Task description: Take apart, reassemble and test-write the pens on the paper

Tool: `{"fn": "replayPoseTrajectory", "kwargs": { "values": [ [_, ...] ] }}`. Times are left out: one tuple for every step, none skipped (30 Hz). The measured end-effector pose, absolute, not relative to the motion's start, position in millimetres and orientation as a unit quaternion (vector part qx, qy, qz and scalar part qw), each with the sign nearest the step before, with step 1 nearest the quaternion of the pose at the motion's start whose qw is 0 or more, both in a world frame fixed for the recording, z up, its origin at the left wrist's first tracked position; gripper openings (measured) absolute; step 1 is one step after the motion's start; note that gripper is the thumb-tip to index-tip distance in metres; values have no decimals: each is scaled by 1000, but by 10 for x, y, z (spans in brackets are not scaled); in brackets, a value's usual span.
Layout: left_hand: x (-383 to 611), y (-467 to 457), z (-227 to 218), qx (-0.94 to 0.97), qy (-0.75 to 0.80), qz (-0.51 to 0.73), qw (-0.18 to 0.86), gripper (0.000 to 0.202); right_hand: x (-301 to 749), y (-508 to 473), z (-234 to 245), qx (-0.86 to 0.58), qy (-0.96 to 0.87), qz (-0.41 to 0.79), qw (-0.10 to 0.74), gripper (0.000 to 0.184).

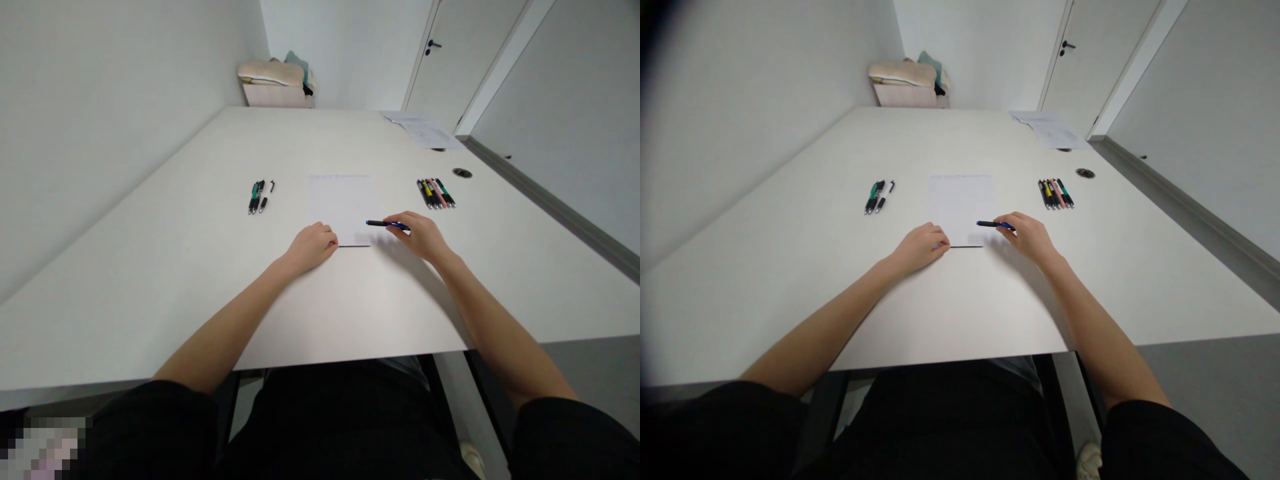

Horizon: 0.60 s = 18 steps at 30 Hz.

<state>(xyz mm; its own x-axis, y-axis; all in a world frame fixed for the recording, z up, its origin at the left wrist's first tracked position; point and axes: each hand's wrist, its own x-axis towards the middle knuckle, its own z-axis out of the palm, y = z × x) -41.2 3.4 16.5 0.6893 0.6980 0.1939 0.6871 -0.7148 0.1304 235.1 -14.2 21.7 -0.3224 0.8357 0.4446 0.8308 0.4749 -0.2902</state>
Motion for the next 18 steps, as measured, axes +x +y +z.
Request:
{"fn": "replayPoseTrajectory", "kwargs": {
  "values": [
    [-419, 38, 170, 918, 379, 117, 23, 25, 2355, -139, 216, -511, -814, 1, 278, 22],
    [-430, 46, 177, 916, 381, 123, 26, 23, 2361, -135, 215, -508, -814, -3, 281, 22],
    [-445, 58, 185, 914, 384, 131, 30, 22, 2368, -132, 215, -506, -815, -8, 283, 21],
    [-464, 72, 194, 910, 387, 143, 34, 21, 2377, -128, 216, -504, -815, -13, 285, 21],
    [-485, 90, 203, 906, 392, 156, 38, 20, 2386, -126, 218, -505, -814, -19, 286, 21],
    [-508, 110, 210, 901, 398, 171, 40, 20, 2395, -124, 220, -507, -813, -24, 286, 21],
    [-531, 131, 215, 895, 404, 187, 40, 20, 2403, -122, 224, -511, -811, -28, 285, 21],
    [-552, 152, 217, 888, 411, 201, 38, 21, 2409, -122, 228, -515, -809, -31, 284, 21],
    [-570, 172, 217, 882, 417, 214, 36, 21, 2414, -122, 233, -518, -807, -32, 282, 21],
    [-584, 188, 214, 878, 422, 225, 34, 21, 2417, -122, 237, -521, -805, -31, 282, 21],
    [-594, 202, 211, 874, 425, 232, 32, 21, 2418, -123, 240, -521, -805, -29, 282, 21],
    [-601, 211, 207, 872, 428, 237, 30, 20, 2419, -123, 242, -521, -805, -27, 281, 21],
    [-604, 217, 204, 870, 429, 240, 29, 20, 2419, -123, 244, -520, -806, -25, 281, 21],
    [-605, 219, 203, 870, 431, 240, 29, 19, 2419, -123, 244, -519, -807, -24, 280, 21],
    [-604, 219, 204, 869, 431, 241, 27, 19, 2419, -123, 243, -518, -808, -24, 280, 20],
    [-603, 218, 206, 869, 432, 241, 26, 19, 2420, -122, 240, -517, -808, -25, 281, 20],
    [-602, 216, 208, 869, 432, 241, 24, 19, 2422, -120, 237, -514, -810, -27, 282, 20],
    [-601, 215, 211, 869, 431, 242, 22, 19, 2425, -118, 233, -511, -811, -29, 284, 20]
  ]
}}
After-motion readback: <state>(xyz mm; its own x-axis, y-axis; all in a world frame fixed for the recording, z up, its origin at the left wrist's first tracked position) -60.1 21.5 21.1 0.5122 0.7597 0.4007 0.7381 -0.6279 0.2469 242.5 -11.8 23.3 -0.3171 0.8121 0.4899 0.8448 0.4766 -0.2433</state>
